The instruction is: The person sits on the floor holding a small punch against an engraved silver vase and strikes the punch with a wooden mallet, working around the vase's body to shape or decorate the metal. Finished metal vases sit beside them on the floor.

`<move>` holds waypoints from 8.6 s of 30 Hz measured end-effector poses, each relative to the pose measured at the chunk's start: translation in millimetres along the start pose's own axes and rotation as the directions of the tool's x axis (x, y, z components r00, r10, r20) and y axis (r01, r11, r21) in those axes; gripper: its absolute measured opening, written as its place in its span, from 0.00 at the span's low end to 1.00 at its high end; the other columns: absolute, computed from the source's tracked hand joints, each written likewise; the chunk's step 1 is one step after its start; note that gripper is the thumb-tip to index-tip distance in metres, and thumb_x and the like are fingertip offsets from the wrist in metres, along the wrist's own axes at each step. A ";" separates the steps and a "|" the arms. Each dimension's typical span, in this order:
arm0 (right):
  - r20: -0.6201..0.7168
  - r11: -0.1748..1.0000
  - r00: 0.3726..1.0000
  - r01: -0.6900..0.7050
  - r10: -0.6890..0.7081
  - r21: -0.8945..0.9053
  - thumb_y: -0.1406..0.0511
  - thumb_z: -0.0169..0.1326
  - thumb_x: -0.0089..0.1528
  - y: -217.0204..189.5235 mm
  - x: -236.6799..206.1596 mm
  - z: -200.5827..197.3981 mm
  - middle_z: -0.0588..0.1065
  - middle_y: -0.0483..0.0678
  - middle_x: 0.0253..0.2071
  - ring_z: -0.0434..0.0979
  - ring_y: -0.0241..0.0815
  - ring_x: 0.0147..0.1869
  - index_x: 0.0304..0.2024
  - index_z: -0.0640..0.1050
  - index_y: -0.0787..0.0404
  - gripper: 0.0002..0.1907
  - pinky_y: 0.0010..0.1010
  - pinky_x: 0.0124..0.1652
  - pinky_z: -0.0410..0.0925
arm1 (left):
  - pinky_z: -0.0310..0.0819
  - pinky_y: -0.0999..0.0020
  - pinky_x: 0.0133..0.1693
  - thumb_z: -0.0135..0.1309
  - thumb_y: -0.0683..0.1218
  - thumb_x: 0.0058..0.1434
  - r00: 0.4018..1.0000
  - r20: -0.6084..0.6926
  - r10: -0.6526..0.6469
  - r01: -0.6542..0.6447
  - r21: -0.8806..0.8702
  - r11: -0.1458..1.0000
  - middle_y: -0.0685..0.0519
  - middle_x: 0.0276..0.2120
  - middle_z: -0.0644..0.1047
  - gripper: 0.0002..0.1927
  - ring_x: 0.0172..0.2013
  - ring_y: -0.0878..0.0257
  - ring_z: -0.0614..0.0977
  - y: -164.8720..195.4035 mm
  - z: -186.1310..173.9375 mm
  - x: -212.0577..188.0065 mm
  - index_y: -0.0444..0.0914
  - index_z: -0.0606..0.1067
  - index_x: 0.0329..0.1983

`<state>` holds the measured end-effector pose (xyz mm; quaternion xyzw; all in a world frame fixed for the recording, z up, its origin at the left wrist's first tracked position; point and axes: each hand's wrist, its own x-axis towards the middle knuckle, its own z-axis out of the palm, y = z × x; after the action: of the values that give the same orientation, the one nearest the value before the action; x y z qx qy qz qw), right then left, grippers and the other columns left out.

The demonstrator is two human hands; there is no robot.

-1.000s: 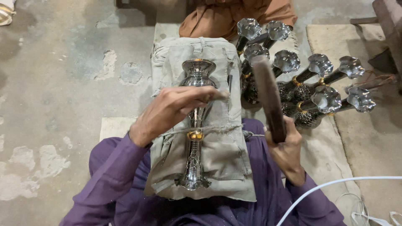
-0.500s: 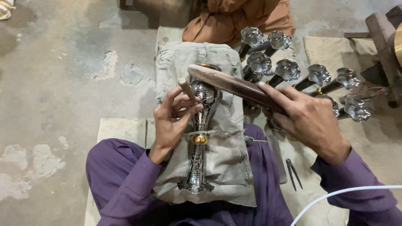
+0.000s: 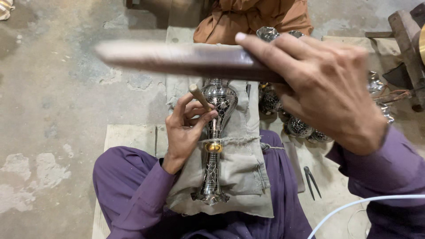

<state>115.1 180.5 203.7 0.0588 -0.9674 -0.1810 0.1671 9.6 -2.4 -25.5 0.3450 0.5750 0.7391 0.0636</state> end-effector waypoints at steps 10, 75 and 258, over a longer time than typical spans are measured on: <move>-0.144 0.984 0.989 0.052 -0.028 0.172 0.68 0.53 0.63 -8.8 3.3 3.9 0.79 0.45 0.44 0.75 0.38 0.34 0.70 0.72 0.52 0.31 0.29 0.32 0.69 | 0.87 0.67 0.48 0.62 0.34 0.66 1.000 0.003 0.026 -0.026 0.034 0.999 0.48 0.46 0.83 0.28 0.47 0.61 0.87 -1.4 1.8 -5.3 0.38 0.64 0.65; -0.034 0.686 0.813 -0.467 0.581 0.558 0.67 0.62 0.65 -20.5 -160.3 121.8 0.77 0.49 0.34 0.78 0.37 0.31 0.53 0.73 0.64 0.16 0.30 0.31 0.72 | 0.84 0.63 0.40 0.59 0.42 0.62 0.779 0.620 0.092 -0.434 0.428 0.793 0.48 0.48 0.84 0.24 0.39 0.57 0.87 45.3 -3.0 62.4 0.45 0.75 0.62; 0.007 0.946 0.992 0.120 -0.124 -0.300 0.60 0.58 0.66 13.3 6.5 -33.2 0.80 0.39 0.37 0.74 0.34 0.26 0.69 0.72 0.40 0.28 0.27 0.28 0.68 | 0.89 0.68 0.50 0.60 0.36 0.69 0.996 0.014 0.094 -0.093 -0.045 0.995 0.47 0.45 0.84 0.22 0.47 0.61 0.87 -5.1 2.2 24.7 0.37 0.67 0.63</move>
<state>119.7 180.7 239.7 0.0937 -0.9221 -0.3355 0.1684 -9.2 13.2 -19.1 0.3759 0.5412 0.7510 0.0413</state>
